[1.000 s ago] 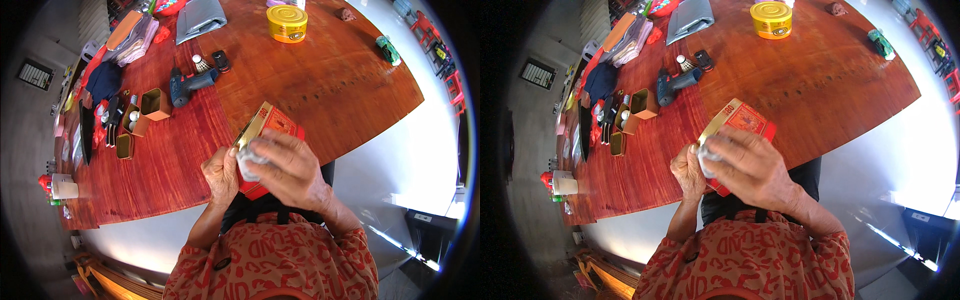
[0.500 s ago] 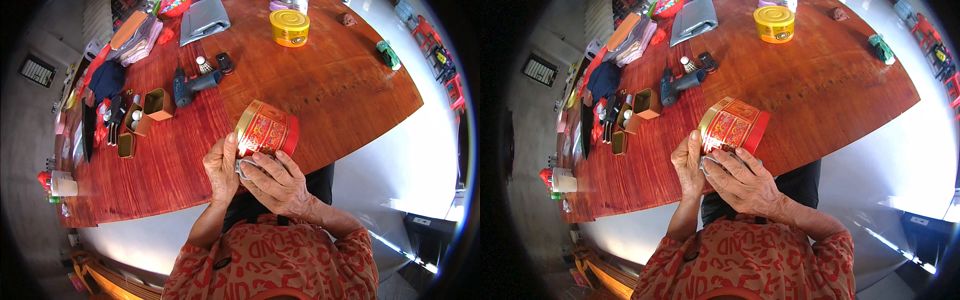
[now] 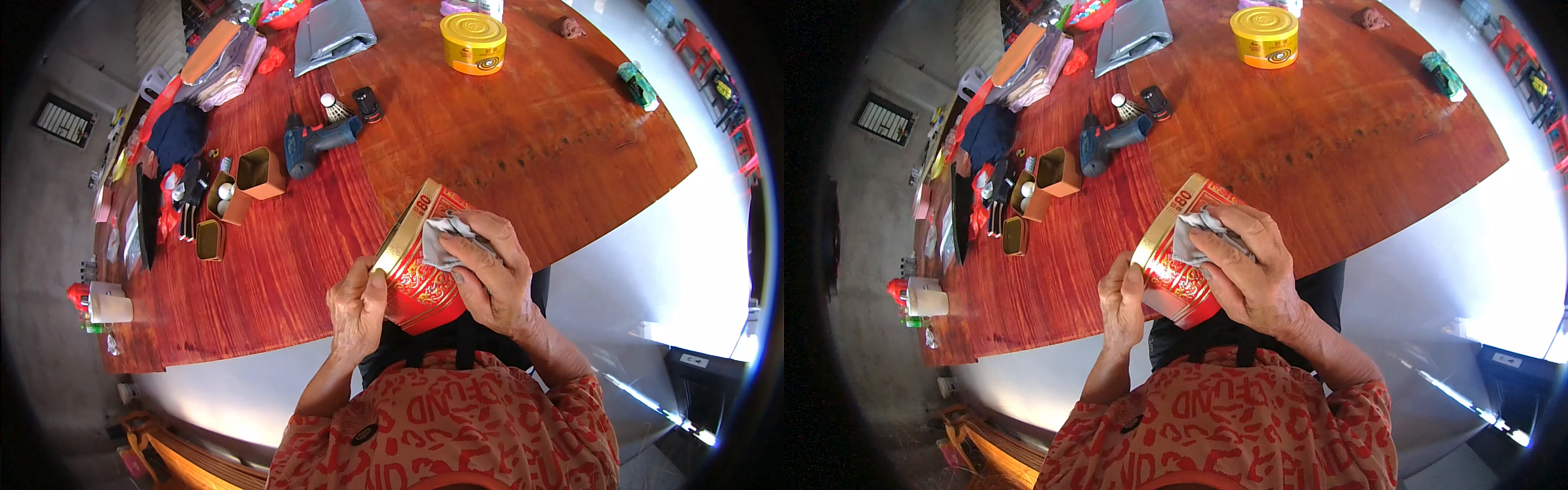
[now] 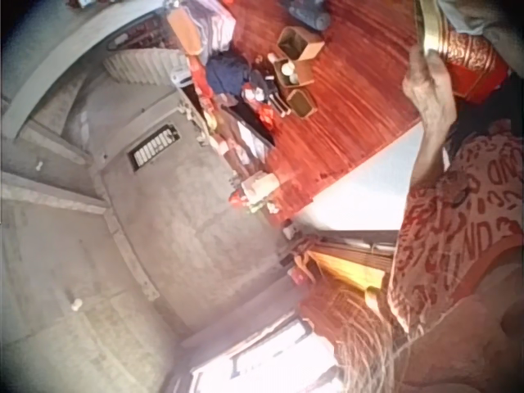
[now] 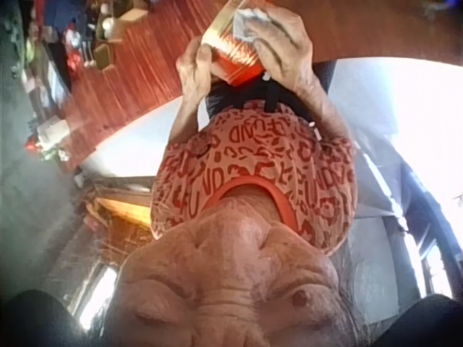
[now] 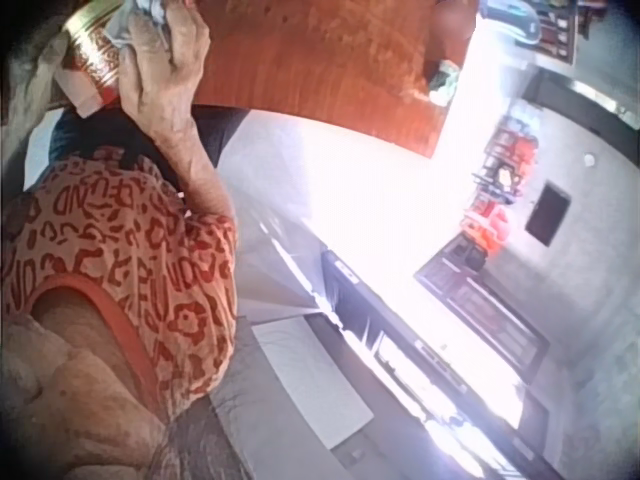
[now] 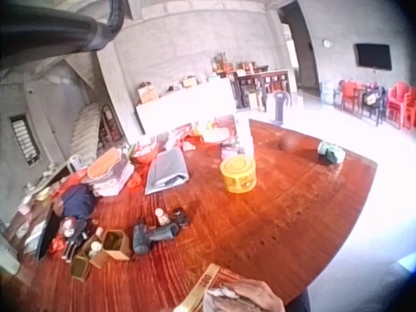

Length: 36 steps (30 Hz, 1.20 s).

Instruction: The person wipes a small black object, then cleans a red rectangular tin and a yellow round tin with a cloth. They wipe the exterior and interior of each container, turning them over to reach all sides, and place them back on the table after cleaning.

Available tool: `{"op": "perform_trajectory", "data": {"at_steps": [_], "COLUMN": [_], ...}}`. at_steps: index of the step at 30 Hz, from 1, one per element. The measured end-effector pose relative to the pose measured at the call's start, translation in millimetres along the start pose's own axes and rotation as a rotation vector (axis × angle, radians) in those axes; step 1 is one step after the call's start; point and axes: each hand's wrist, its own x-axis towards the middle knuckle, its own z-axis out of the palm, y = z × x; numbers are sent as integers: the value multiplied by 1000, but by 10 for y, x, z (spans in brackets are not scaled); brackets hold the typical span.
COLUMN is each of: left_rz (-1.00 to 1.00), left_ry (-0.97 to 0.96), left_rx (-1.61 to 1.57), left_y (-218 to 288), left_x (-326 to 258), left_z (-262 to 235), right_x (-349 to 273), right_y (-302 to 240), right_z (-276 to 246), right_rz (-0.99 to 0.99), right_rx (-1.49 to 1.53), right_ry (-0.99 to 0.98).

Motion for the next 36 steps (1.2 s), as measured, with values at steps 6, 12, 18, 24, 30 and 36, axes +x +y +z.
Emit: {"op": "perform_trajectory", "data": {"at_steps": [6,12,18,24,30,36], "left_rz": [-92,24,149,163,206,210], "left_ry": [-109,144,235,282,277,264], "left_rx": [-116,-326,-231,-232,-180,-189], "left_y": [320,180,132,88,78,27], "left_x": [112,35,154,225,245,236], "left_z": [-75,131,327,440,416,394], "right_x": [-116,-76,134,5,74,291], "right_y": [-202,-45,140,12,113,201], "right_z": [151,186,119,260,263,178], "right_rz": [-195,-137,190,-125,-125,113], "right_rx": [-113,-110,-72,-244,-233,-75], "right_ry": [-60,-47,70,-2,17,31]}}
